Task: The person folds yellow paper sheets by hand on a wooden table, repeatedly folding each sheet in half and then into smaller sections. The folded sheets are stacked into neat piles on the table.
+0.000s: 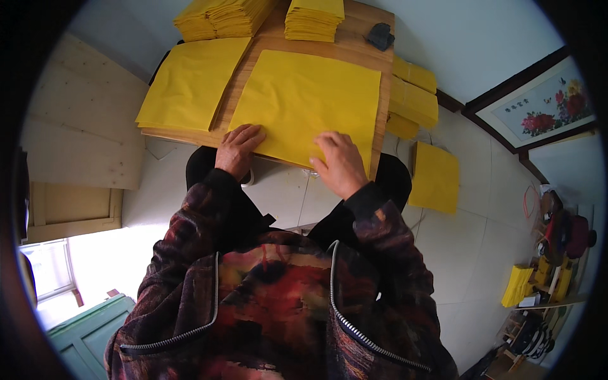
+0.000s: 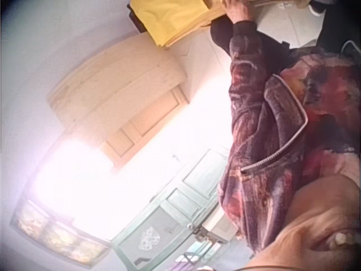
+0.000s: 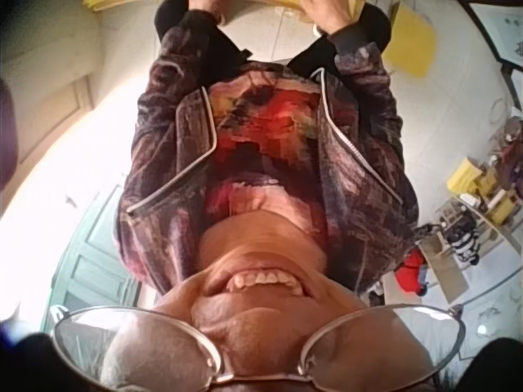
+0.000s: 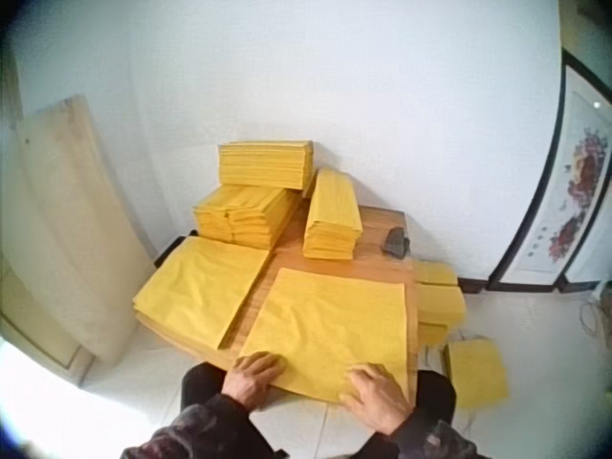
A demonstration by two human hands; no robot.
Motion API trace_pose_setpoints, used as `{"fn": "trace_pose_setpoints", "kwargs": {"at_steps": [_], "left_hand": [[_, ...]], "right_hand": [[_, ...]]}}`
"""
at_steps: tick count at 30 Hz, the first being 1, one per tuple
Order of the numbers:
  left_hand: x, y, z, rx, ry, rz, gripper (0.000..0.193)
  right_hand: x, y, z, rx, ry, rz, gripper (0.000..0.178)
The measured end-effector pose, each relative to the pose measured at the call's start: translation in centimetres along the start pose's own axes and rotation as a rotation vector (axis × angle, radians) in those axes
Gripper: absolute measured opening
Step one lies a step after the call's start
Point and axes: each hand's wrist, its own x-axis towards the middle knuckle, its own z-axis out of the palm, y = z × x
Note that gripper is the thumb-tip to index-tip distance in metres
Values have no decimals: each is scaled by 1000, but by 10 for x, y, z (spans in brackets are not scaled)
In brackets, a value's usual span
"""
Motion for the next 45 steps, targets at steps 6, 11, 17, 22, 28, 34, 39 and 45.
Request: {"fn": "trace_pose_setpoints", "kwargs": {"at_steps": [6, 11, 17, 22, 28, 34, 39, 45], "left_hand": [[22, 1, -21, -109, -206, -55, 23], [42, -2, -33, -127, -422, -180, 15], [46, 20, -29, 283, -360, 29, 29], [49, 54, -11, 10, -455, 57, 46], [59, 50, -9, -90, -598, 89, 45], [69, 48, -6, -124, -743, 52, 40], [67, 41, -14, -58, -656, 136, 40], [42, 51, -18, -22, -384, 45, 41]], "right_hand": [[-20, -1, 24, -226, 62, -53, 30], [-12, 7, 22, -291, 21, 0, 14], [4, 5, 12, -212, -213, 166, 10], [20, 25, 10, -19, -345, 184, 17], [23, 18, 4, 21, -371, 261, 25], [13, -18, 19, -281, -158, -41, 35], [35, 7, 15, -162, -518, 30, 39], [64, 16, 0, 97, -850, -7, 42]]}}
